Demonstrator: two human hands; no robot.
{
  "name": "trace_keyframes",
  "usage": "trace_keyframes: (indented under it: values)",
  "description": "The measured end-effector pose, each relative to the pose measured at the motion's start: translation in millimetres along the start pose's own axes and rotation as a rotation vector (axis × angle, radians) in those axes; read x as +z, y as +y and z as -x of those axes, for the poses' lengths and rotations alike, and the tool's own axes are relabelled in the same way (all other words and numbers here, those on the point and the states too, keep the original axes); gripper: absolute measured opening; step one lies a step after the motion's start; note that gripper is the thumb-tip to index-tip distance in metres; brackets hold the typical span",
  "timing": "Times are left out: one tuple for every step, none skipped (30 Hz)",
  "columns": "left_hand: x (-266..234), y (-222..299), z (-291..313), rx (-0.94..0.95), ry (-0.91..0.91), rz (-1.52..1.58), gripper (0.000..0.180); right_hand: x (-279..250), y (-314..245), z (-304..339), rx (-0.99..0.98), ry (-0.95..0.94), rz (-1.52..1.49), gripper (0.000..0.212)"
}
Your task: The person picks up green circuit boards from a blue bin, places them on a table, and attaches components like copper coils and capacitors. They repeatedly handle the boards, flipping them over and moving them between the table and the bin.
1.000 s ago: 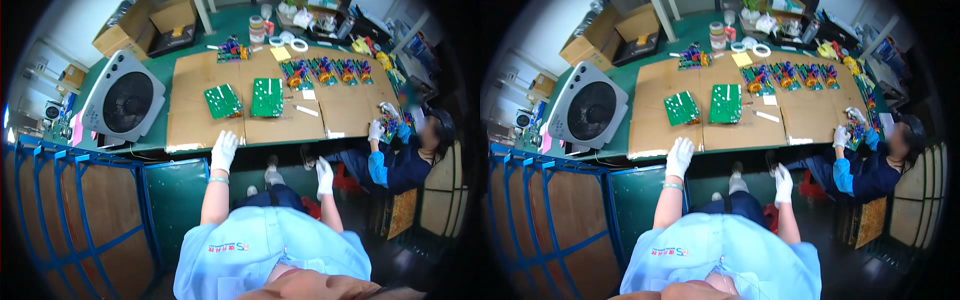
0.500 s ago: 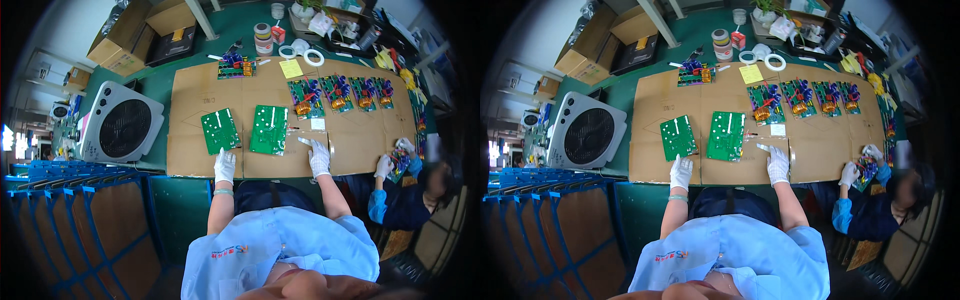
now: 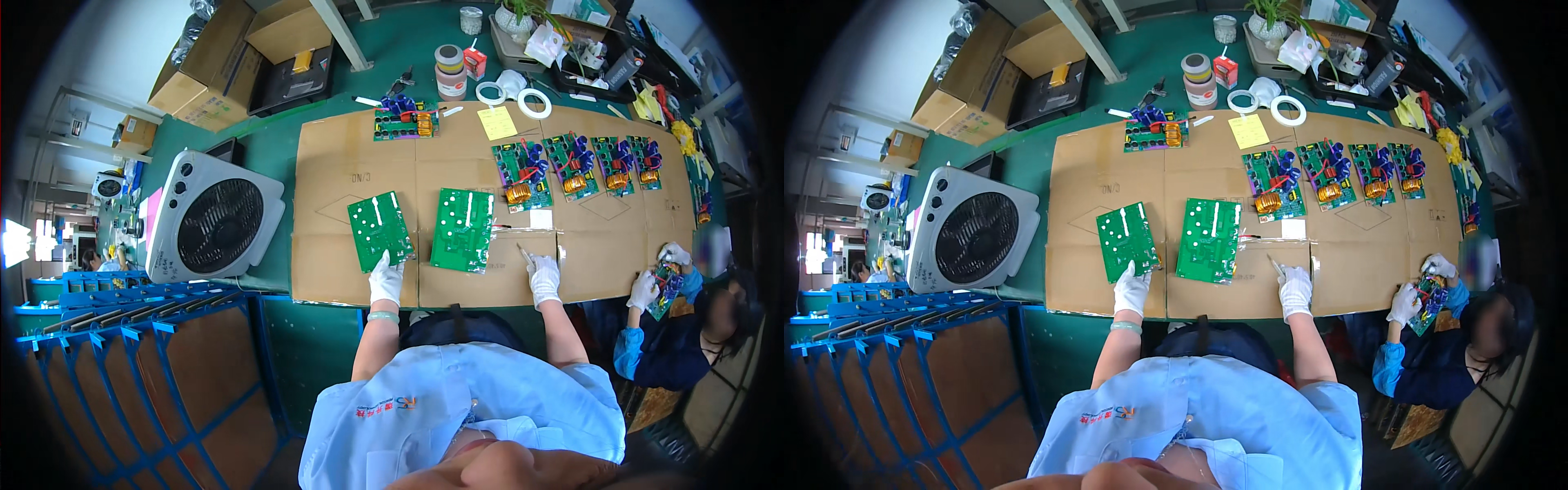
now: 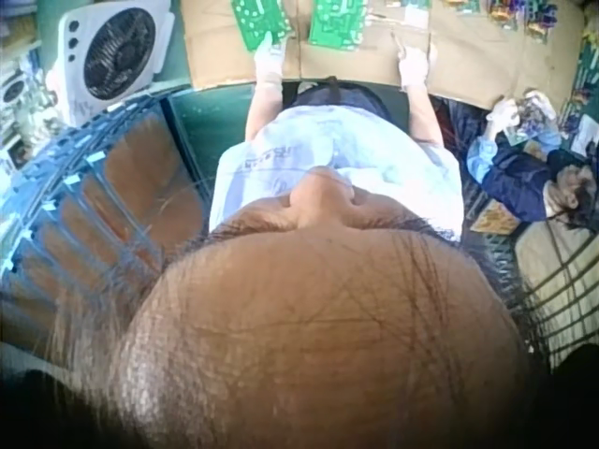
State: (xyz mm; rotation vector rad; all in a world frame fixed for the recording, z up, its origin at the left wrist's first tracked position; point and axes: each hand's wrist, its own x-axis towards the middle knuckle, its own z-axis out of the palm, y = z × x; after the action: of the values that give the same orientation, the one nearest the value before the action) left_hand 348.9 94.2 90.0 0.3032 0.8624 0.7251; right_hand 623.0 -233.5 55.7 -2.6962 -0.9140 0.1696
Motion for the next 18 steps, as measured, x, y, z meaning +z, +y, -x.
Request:
trace_keyframes:
  values:
    - [0.0, 2.3, 1.2, -0.014, -0.016, 0.016, 0.043, 3.7, 5.8, 5.4, 0.002, 0.018, -0.039, 0.028]
    - [-4.8, 4.9, 1.4, -0.023, -0.030, 0.032, 0.045, 3.2, 4.4, 10.6, 0.000, 0.034, -0.081, 0.026]
    - [-9.4, 9.6, -0.3, -0.027, -0.014, 0.002, 0.045, 1.7, 3.3, 18.9, -0.008, 0.105, -0.105, 0.023]
    - [-15.2, 16.9, -1.6, -0.042, -0.008, -0.015, 0.045, 2.0, 0.1, 26.0, 0.135, 0.087, -0.252, 0.023]
    - [-16.2, 25.5, 1.0, -0.064, -0.001, -0.031, 0.045, -2.1, -6.5, 34.2, 0.282, 0.069, -0.393, 0.022]
    - [-18.2, 35.1, 6.6, -0.083, 0.012, -0.044, 0.044, -6.6, -12.5, 40.4, 0.424, 0.045, -0.534, 0.022]
    - [-19.8, 45.6, 11.1, -0.102, -0.004, -0.039, 0.044, -13.0, -16.3, 45.4, 0.402, 0.044, -0.674, 0.018]
    - [-20.2, 55.2, 22.3, -0.077, -0.041, -0.074, 0.043, -21.3, -22.8, 49.6, 0.442, 0.006, -0.792, 0.016]
    - [-16.5, 65.5, 32.1, -0.051, -0.084, -0.111, 0.042, -28.6, -30.2, 51.3, 0.483, -0.027, -0.911, 0.015]
    - [-12.7, 73.8, 43.2, -0.024, -0.125, -0.147, 0.041, -36.1, -37.6, 53.2, 0.523, -0.063, -1.029, 0.014]
    - [0.7, 85.4, 58.4, 0.017, -0.142, -0.183, 0.040, -51.7, -58.9, 50.2, 0.544, -0.081, -1.190, 0.018]
    - [12.9, 98.6, 72.6, 0.021, -0.182, -0.177, 0.039, -66.0, -81.8, 45.3, 0.538, -0.108, -1.233, 0.021]
    - [25.2, 110.7, 85.6, 0.022, -0.222, -0.173, 0.039, -80.1, -104.4, 40.9, 0.534, -0.132, -1.276, 0.024]
    - [32.4, 121.2, 96.6, 0.028, -0.261, -0.166, 0.039, -89.7, -127.3, 36.9, 0.524, -0.161, -1.318, 0.028]
    - [36.1, 128.2, 103.7, 0.061, -0.285, -0.167, 0.041, -95.1, -149.0, 35.7, 0.357, -0.110, -1.438, 0.032]
    - [43.0, 135.5, 112.0, 0.075, -0.308, -0.184, 0.041, -102.1, -172.3, 27.7, 0.260, -0.100, -1.398, 0.026]
    - [52.3, 144.3, 122.0, 0.090, -0.329, -0.205, 0.041, -114.8, -197.8, 18.1, 0.202, -0.150, -1.427, 0.023]
    - [60.9, 152.4, 132.2, 0.105, -0.350, -0.228, 0.042, -128.8, -222.5, 9.6, 0.143, -0.200, -1.456, 0.022]
